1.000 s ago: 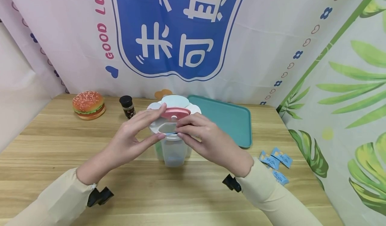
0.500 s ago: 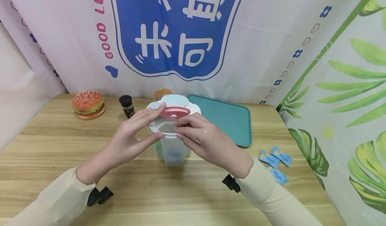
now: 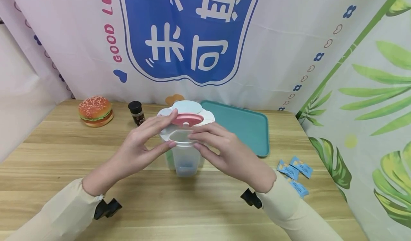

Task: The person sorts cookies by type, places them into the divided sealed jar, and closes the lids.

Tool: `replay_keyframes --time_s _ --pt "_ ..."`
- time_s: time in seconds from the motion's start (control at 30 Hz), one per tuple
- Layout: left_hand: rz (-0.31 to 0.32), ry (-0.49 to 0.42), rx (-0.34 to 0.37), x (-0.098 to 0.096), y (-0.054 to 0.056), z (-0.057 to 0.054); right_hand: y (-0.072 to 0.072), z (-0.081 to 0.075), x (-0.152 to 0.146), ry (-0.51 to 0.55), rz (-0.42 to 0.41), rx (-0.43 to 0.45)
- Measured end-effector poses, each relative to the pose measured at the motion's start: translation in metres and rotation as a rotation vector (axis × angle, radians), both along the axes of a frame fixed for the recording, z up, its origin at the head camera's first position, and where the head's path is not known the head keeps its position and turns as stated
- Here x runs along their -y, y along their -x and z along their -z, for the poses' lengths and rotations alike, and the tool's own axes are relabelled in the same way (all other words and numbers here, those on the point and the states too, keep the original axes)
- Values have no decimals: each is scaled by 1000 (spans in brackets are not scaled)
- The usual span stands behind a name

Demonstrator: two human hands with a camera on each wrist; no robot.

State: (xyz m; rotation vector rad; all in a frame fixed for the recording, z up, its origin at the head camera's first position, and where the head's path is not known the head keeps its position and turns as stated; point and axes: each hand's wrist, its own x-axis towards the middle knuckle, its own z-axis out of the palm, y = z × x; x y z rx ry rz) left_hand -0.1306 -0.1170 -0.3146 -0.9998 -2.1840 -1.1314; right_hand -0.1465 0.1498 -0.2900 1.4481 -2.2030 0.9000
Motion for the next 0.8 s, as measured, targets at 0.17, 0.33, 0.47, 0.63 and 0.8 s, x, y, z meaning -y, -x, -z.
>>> replay_keyframes --time_s 0.17,0.33,0.47,0.63,0.8 --pt "2 -7 2 0 0 0 -1 4 -12 97 15 28" --pt "-1 -11 13 0 -1 0 2 12 -33 171 33 25" --pt "-6 -7 25 1 -2 -1 4 21 -53 164 85 33" --pt "1 -10 36 1 -2 -1 1 36 -83 90 210 72" --pt "-4 -8 46 1 -3 -2 -6 50 -115 3 350 137"
